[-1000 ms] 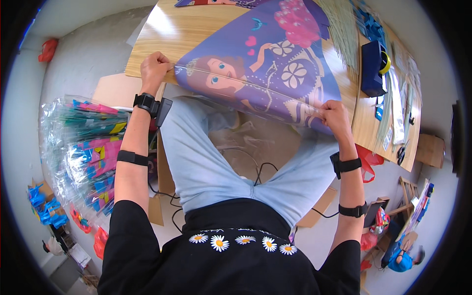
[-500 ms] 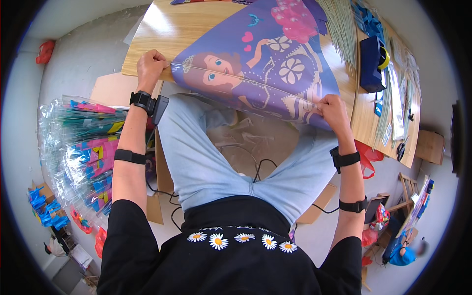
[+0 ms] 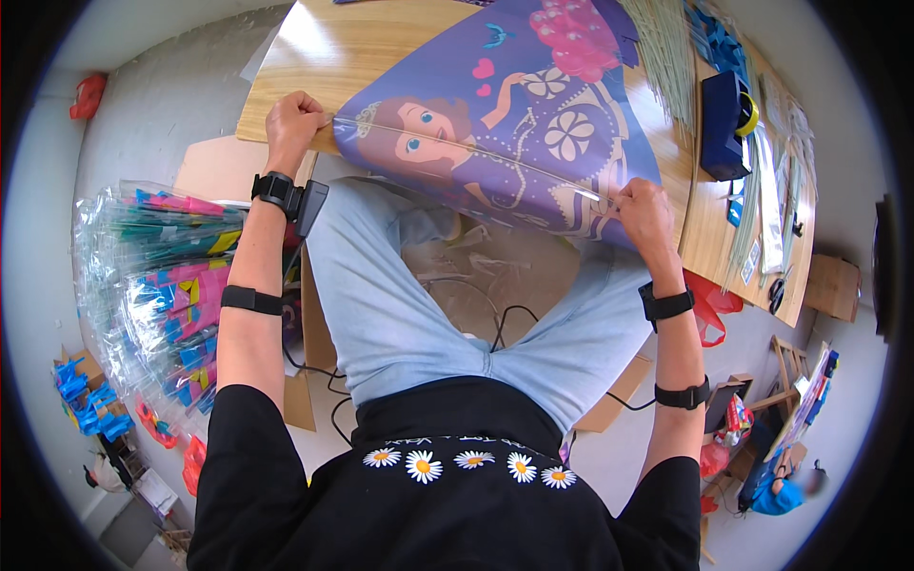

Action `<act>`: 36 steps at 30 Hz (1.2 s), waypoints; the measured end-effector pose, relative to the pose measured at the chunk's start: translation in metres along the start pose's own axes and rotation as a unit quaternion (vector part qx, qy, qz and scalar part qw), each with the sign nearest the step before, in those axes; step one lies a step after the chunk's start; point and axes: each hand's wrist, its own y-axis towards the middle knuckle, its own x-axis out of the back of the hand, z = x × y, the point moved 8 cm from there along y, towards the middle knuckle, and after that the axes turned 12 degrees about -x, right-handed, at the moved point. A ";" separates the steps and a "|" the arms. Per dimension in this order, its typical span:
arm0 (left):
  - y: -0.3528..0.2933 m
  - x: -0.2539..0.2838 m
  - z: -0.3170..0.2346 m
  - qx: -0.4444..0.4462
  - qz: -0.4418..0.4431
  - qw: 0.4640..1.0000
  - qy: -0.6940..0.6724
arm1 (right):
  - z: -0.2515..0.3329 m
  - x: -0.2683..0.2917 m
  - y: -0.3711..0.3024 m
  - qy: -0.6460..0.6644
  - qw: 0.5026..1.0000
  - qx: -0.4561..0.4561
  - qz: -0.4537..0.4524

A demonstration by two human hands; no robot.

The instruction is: Assembling and packaging colorful character-themed kites at a workstation.

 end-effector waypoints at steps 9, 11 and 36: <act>-0.003 0.001 -0.009 0.004 0.004 1.000 0.005 | 0.001 -0.004 0.000 -0.034 0.999 -0.001 0.011; -0.003 0.002 -0.011 0.005 0.006 1.000 0.013 | 0.001 -0.005 0.000 -0.040 0.999 -0.001 0.008; -0.002 0.010 -0.003 -0.016 -0.038 0.999 0.017 | -0.010 -0.012 0.018 0.000 0.998 -0.021 0.059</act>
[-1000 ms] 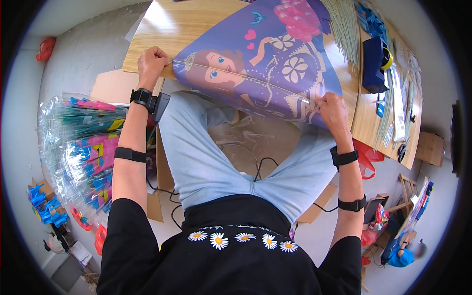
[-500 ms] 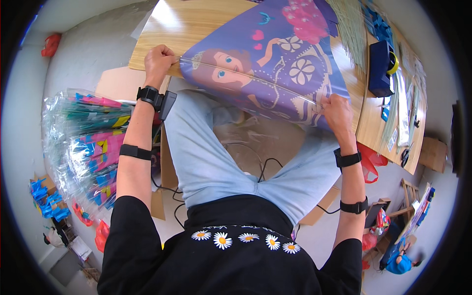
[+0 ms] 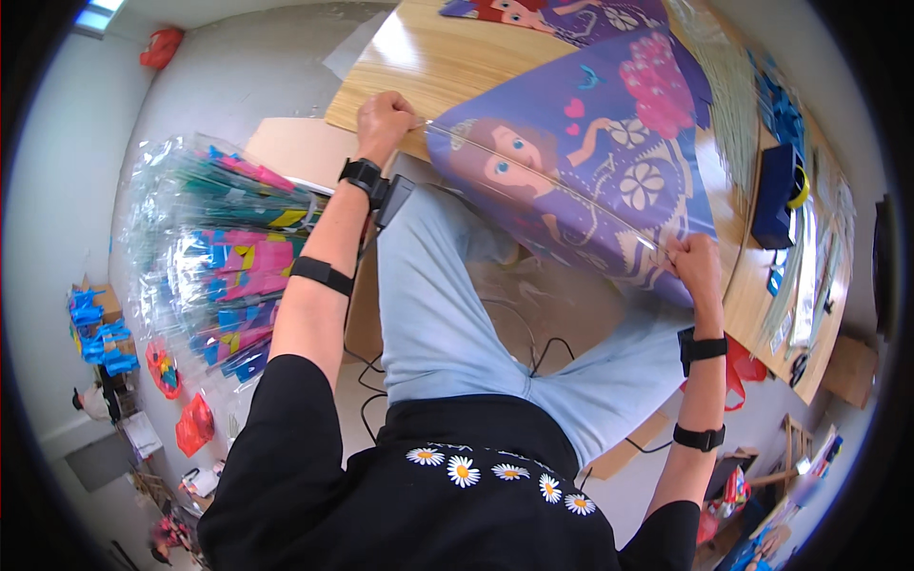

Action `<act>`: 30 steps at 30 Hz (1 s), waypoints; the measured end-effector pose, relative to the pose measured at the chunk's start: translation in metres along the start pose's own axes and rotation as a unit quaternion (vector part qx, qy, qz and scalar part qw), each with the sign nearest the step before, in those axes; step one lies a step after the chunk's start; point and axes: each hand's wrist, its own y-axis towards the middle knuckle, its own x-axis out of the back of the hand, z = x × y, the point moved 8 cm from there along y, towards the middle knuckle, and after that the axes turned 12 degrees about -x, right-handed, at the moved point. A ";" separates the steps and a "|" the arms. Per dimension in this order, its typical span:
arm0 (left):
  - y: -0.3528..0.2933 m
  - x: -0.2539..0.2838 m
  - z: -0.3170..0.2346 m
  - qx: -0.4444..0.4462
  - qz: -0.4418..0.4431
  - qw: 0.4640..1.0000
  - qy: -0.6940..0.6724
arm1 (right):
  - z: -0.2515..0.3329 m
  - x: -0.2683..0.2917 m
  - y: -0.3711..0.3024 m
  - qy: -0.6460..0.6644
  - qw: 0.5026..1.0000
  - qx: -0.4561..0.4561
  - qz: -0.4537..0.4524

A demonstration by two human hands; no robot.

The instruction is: Assembling and packaging colorful character-themed kites at a workstation.

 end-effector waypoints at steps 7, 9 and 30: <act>-0.037 0.022 -0.025 -0.101 -0.055 0.991 0.072 | -0.002 -0.003 0.002 0.009 1.000 -0.009 -0.012; -0.060 0.016 -0.053 -0.189 -0.033 0.979 0.074 | -0.004 -0.003 0.002 0.020 0.999 0.000 -0.026; -0.099 -0.028 -0.083 -0.269 0.147 0.931 0.200 | -0.002 0.003 0.002 0.005 0.999 -0.016 0.034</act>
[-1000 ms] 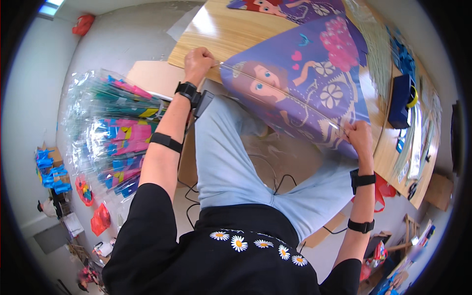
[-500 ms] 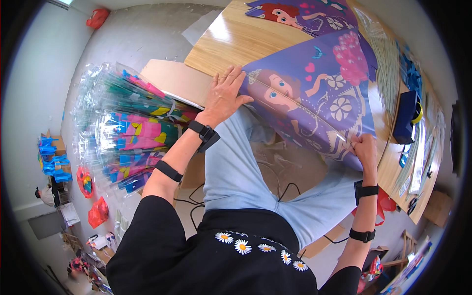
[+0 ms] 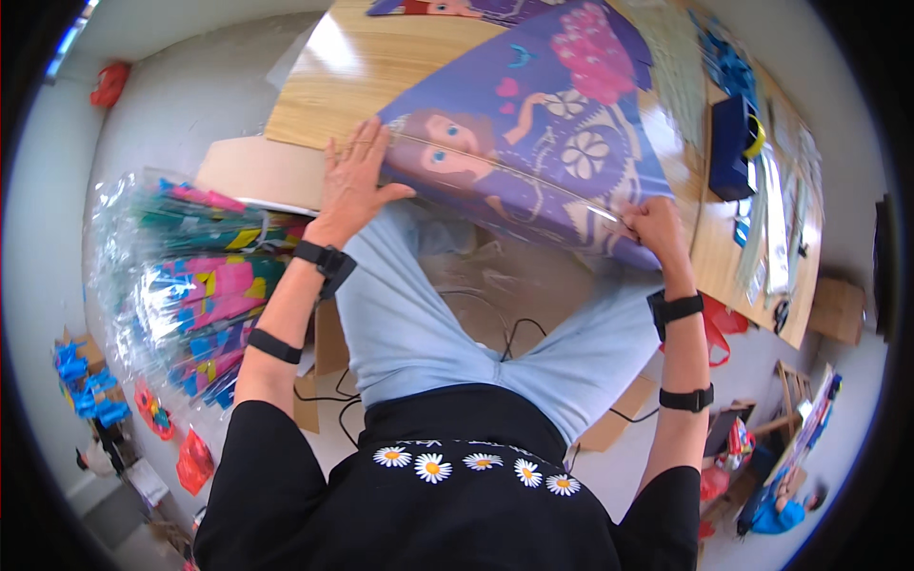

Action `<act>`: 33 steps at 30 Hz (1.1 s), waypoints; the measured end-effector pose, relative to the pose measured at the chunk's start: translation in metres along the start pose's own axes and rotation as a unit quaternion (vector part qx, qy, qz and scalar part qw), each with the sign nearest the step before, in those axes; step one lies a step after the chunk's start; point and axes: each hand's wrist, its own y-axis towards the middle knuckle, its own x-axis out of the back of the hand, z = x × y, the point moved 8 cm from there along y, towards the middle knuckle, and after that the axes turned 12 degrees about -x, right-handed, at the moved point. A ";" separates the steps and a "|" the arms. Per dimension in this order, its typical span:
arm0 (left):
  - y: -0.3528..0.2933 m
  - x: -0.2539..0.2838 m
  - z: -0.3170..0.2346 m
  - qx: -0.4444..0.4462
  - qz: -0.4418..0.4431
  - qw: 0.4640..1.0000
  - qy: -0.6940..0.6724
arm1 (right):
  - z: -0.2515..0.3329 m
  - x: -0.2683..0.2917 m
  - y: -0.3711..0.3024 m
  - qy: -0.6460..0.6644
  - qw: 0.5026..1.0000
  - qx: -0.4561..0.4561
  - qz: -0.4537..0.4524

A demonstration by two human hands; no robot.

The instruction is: Assembling and packaging colorful character-themed kites at a workstation.

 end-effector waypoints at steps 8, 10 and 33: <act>0.008 0.000 -0.005 -0.009 -0.009 1.000 0.010 | -0.070 0.023 -0.006 0.118 0.985 -0.109 -0.055; 0.003 0.003 -0.001 0.001 -0.007 1.000 0.009 | -0.055 0.031 -0.019 0.125 0.986 -0.064 -0.094; -0.035 0.028 0.001 -0.040 -0.023 0.999 -0.027 | 0.324 -0.071 -0.105 -0.067 0.865 0.491 -0.080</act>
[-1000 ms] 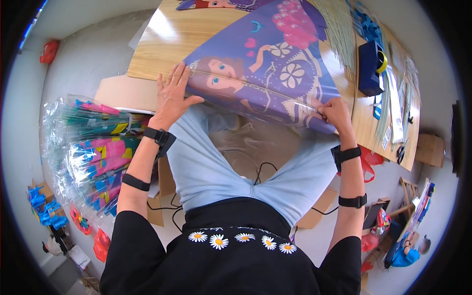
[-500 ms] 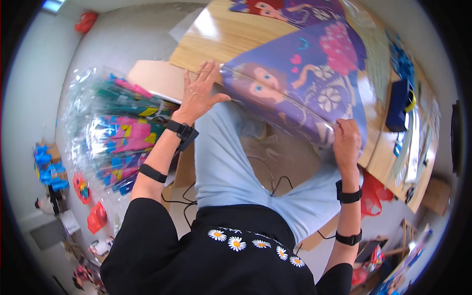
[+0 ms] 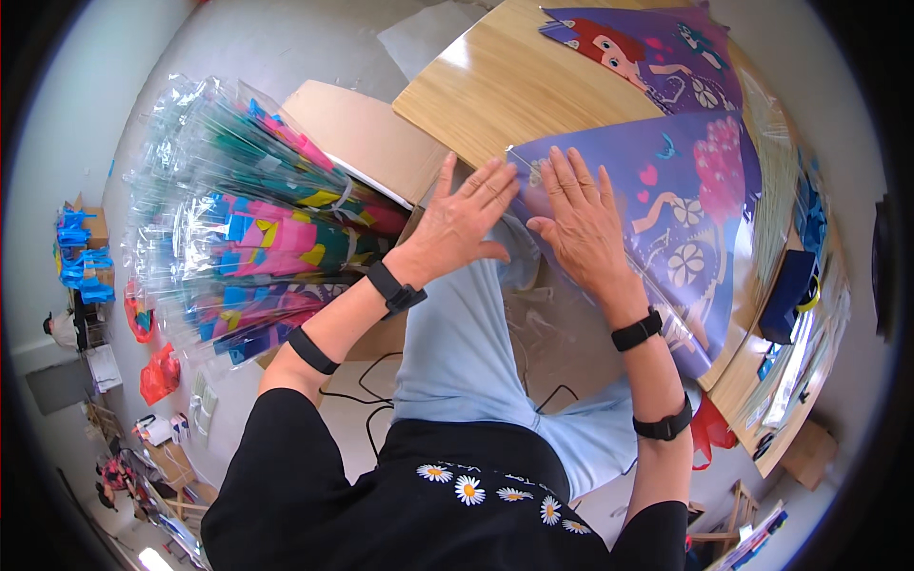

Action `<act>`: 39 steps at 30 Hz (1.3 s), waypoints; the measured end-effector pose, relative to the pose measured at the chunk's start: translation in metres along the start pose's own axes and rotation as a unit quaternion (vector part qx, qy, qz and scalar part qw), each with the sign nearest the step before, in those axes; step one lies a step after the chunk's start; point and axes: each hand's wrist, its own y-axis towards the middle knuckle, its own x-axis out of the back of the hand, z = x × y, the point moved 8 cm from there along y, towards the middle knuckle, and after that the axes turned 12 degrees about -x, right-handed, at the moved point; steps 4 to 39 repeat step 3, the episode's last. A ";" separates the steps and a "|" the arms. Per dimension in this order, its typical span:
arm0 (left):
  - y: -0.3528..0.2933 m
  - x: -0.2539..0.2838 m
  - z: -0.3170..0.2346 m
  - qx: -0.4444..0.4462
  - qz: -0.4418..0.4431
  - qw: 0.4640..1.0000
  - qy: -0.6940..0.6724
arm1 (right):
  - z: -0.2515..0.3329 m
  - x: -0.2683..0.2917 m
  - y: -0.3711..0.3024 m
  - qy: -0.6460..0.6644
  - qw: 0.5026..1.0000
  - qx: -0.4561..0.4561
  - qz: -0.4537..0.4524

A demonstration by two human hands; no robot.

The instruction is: Assembling and packaging colorful character-themed kites at a workstation.

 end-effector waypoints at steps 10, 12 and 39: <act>-0.001 -0.010 -0.003 -0.027 0.007 0.999 -0.035 | 0.004 -0.011 0.013 -0.004 0.999 0.030 0.019; -0.001 -0.010 -0.003 -0.027 0.007 0.999 -0.035 | 0.004 -0.011 0.013 -0.004 0.999 0.030 0.019; -0.001 -0.010 -0.003 -0.027 0.007 0.999 -0.035 | 0.004 -0.011 0.013 -0.004 0.999 0.030 0.019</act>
